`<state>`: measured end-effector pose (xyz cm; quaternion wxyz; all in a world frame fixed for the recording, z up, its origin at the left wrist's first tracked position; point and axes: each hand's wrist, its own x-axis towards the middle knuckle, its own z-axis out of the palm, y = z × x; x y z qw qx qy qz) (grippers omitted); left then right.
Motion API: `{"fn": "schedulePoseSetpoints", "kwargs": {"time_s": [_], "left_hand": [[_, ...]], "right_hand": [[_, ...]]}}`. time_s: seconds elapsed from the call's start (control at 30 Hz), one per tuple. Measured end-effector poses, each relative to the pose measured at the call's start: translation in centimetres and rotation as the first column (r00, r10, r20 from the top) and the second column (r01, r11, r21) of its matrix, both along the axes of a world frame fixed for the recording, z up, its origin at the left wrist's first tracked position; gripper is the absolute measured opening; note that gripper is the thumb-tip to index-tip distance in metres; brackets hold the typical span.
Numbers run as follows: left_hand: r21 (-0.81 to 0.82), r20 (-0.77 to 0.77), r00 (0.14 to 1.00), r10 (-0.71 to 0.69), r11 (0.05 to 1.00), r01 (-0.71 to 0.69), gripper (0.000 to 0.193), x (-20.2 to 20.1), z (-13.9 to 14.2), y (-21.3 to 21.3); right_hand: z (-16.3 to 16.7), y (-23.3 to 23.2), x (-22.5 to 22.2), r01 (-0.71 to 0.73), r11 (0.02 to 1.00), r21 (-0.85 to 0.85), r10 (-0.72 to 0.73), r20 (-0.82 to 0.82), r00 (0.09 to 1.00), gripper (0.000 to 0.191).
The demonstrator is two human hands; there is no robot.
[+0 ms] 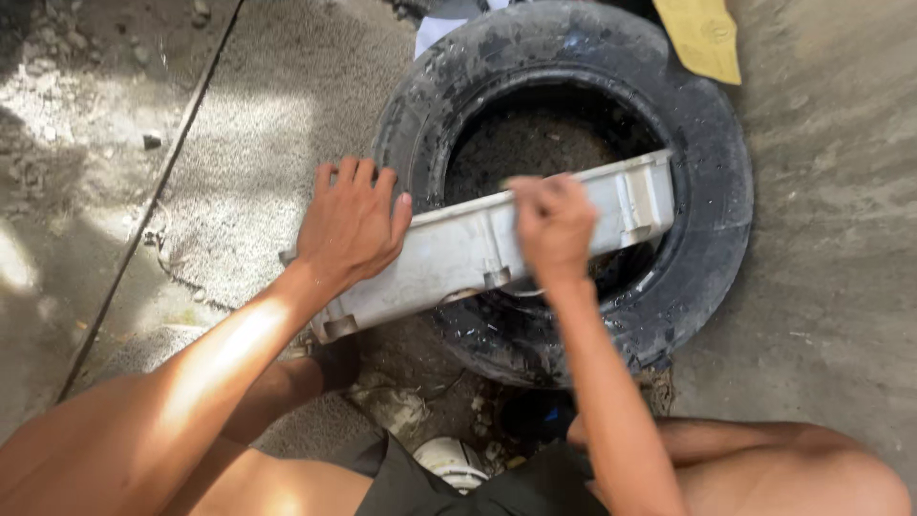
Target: The person sits on the concrete ground and scrubs a Honda motorcycle engine cylinder head cover with a sponge, dipping it in a bucket of water set inside a tire. They turn the part over and continue scrubbing its other side and edges, working the surface section by section.
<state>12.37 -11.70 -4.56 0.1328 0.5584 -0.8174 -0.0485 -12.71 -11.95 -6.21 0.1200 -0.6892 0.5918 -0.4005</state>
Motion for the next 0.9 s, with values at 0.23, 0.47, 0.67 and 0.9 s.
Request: {"fn": "schedulePoseSetpoints", "kwargs": {"time_s": [0.23,0.47,0.67,0.9], "left_hand": [[-0.036,-0.018,1.000,0.008,0.999,-0.009,0.038,0.2,0.0,0.0],[-0.006,-0.030,0.999,0.041,0.999,-0.041,0.038,0.5,-0.1,0.0],[0.008,-0.001,1.000,0.017,1.000,-0.017,0.039,0.4,-0.5,-0.1],[-0.078,-0.013,1.000,-0.001,0.997,0.000,0.037,0.4,-0.1,0.4]], "right_hand": [[-0.6,-0.6,0.4,-0.042,0.999,0.025,0.041,0.048,0.998,0.009],[-0.4,-0.6,0.9,0.096,0.993,-0.063,-0.096,0.005,0.995,0.012],[-0.3,-0.7,-0.2,-0.041,0.995,-0.087,0.029,-0.136,0.990,0.010],[0.6,0.2,1.7,-0.033,0.999,-0.028,0.036,0.111,0.993,0.009]]}}
